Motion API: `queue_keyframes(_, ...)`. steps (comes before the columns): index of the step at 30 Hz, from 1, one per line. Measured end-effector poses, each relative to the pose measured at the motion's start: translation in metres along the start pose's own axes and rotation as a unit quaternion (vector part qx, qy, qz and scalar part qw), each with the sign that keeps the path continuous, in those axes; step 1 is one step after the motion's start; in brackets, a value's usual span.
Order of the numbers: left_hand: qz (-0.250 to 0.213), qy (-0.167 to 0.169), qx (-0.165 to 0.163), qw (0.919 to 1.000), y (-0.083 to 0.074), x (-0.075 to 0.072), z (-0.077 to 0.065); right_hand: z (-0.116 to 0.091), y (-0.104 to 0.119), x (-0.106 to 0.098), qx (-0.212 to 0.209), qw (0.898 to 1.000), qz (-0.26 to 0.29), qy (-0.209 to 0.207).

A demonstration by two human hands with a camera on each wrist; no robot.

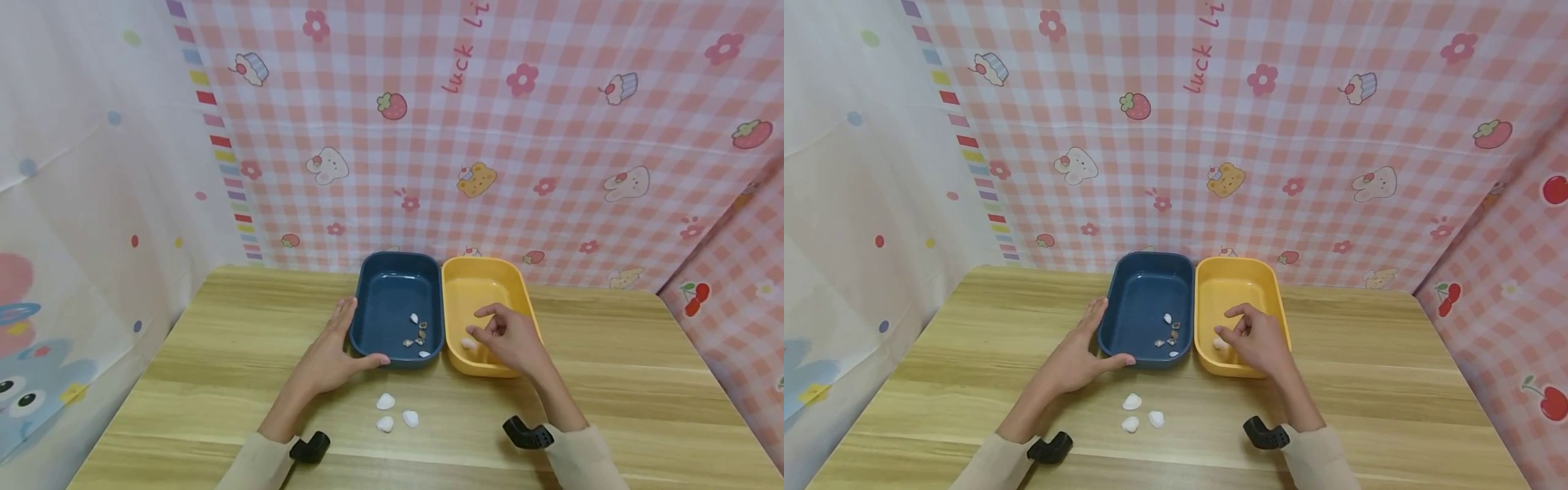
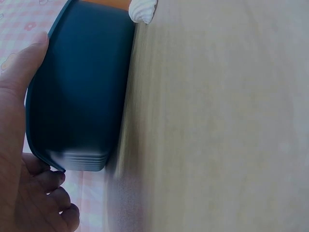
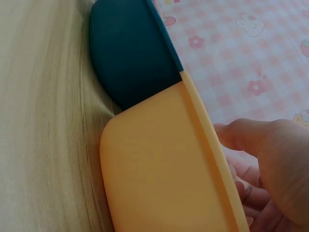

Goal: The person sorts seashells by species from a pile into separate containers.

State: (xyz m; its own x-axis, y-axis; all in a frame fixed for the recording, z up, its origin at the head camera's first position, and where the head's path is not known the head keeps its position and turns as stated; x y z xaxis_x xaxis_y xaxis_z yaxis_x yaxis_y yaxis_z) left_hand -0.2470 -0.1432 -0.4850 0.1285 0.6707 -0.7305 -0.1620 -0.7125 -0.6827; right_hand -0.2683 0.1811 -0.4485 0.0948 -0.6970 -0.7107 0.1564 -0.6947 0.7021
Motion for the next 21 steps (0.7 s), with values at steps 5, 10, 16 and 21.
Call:
queue_keyframes(5,0.002,0.002,0.0,1.0,-0.001,0.001,0.0,-0.007,0.009,0.001,-0.024,1.0,0.014,-0.004)
queue_keyframes(10,0.0,0.002,-0.003,1.0,-0.001,-0.001,-0.001,-0.017,0.021,0.006,-0.043,0.999,0.0,0.01)
queue_keyframes(16,0.004,0.001,0.001,1.0,-0.001,-0.001,0.0,-0.029,0.035,0.01,-0.064,0.998,0.006,0.02)
queue_keyframes(21,0.001,0.001,0.001,1.0,-0.002,0.0,0.0,-0.037,0.044,0.015,-0.097,0.995,0.013,0.028)
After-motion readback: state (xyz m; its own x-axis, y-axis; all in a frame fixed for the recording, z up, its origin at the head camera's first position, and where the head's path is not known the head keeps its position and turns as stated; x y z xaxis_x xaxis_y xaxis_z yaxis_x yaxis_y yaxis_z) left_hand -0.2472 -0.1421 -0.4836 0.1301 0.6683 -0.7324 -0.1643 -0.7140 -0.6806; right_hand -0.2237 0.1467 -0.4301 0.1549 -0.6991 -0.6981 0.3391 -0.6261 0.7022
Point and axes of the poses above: each hand's wrist, its own z-axis towards the middle knuckle, its own x-axis out of the palm, y = z × x, the point moved 6 cm from there along z, towards the middle knuckle, and after that the axes turned 3 degrees about y, right-handed, at the moved point
